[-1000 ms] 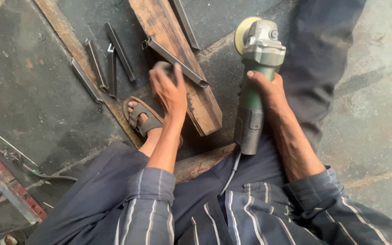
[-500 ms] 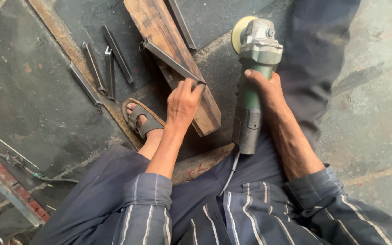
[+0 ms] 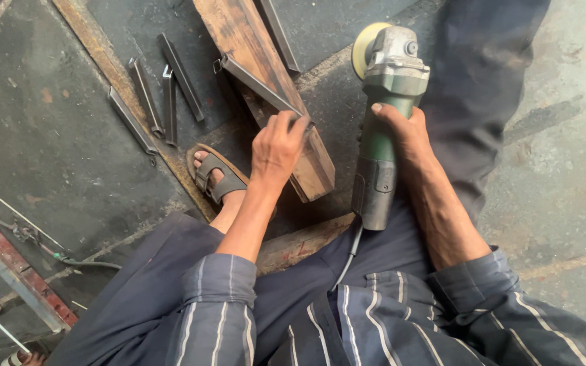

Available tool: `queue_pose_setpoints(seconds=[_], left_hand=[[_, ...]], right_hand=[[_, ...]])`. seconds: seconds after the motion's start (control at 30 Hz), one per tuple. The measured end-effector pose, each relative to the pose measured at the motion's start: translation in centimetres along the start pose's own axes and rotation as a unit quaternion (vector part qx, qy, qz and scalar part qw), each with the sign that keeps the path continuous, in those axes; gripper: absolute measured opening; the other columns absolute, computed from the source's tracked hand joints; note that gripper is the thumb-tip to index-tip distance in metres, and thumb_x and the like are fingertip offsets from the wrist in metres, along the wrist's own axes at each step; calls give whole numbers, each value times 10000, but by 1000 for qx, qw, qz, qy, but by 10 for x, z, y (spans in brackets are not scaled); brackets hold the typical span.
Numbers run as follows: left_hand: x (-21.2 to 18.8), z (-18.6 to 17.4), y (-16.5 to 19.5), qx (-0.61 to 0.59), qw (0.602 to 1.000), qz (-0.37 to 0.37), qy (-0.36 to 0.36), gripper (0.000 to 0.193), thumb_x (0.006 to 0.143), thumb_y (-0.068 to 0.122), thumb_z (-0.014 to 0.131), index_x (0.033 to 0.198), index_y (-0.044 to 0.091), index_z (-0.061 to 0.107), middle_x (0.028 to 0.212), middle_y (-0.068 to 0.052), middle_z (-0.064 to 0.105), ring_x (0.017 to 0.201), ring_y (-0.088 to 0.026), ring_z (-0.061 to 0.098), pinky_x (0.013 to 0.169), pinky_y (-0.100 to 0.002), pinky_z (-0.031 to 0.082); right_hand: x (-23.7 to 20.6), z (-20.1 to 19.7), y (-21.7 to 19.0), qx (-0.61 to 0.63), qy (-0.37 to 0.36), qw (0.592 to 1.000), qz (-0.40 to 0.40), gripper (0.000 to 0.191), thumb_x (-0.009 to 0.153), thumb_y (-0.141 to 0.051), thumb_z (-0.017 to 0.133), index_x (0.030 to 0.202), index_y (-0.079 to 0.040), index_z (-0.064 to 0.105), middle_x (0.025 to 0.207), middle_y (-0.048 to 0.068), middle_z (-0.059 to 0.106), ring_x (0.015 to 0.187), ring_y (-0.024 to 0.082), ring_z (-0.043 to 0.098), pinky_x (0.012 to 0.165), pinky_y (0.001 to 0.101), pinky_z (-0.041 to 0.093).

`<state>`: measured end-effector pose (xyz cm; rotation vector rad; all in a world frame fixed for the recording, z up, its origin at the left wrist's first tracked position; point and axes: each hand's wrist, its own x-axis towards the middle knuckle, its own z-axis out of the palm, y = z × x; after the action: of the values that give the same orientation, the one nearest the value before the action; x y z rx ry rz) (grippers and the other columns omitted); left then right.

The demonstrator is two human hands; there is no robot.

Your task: The person sits on the workshop floor and uses an angle grinder to grind the ends of small square metal tube pieces, holding each piece against a wooden block while sparks fly. They grind one piece at a time, setting finished pieces aside and picking up the next from a pile on the floor.

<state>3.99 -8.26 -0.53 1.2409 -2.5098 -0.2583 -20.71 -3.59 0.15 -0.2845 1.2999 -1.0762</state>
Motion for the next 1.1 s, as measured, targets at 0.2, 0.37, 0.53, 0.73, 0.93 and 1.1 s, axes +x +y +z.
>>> queue_pose_setpoints(seconds=[0.2, 0.37, 0.53, 0.73, 0.93, 1.1], left_hand=[[-4, 11, -3, 21, 999, -24, 3, 209, 855, 5, 733, 1051, 68, 702, 1136, -79, 644, 994, -248, 658, 775, -343, 569], [-15, 21, -4, -68, 993, -77, 54, 178, 894, 65, 751, 1049, 37, 668, 1174, -93, 639, 1053, -292, 667, 851, -404, 579], [-12, 28, -5, -176, 958, -217, 61, 170, 1047, 154, 706, 1155, 32, 659, 1180, -69, 667, 1063, -271, 706, 876, -377, 589], [15, -11, -50, 5, 998, 55, 14, 441, 913, 320, 724, 1265, 60, 659, 1268, -117, 640, 1195, -287, 600, 947, -436, 488], [29, -10, -85, 164, 979, 96, -74, 436, 955, 155, 744, 1378, 186, 642, 1147, -51, 598, 1126, -218, 599, 985, -407, 460], [13, 20, -73, 73, 996, 2, -48, 501, 972, 151, 739, 1455, 90, 619, 1068, -138, 563, 1009, -307, 568, 840, -427, 456]], right_hand=[[0, -1, 0, 3, -3, 1000, -4, 422, 850, -320, 708, 1049, 41, 618, 839, 130, 678, 699, 227, 694, 630, 373, 603], [0, -1, 0, -3, -6, 1000, -1, 434, 848, -327, 704, 1062, 40, 619, 848, 135, 686, 709, 226, 702, 636, 369, 609], [-1, 0, -2, -12, -1, 1000, 2, 439, 848, -330, 704, 1053, 49, 622, 843, 141, 685, 704, 230, 701, 631, 369, 605], [-2, -1, 0, -12, 0, 1000, 1, 433, 850, -329, 709, 1052, 45, 624, 843, 139, 684, 704, 230, 701, 632, 370, 605], [0, 0, 2, -12, -11, 1000, 6, 435, 843, -329, 710, 1057, 38, 619, 843, 142, 688, 697, 236, 704, 625, 378, 611], [-1, 2, 1, 1, -31, 999, 12, 435, 840, -318, 717, 1072, 37, 621, 862, 143, 694, 725, 237, 707, 654, 379, 614]])
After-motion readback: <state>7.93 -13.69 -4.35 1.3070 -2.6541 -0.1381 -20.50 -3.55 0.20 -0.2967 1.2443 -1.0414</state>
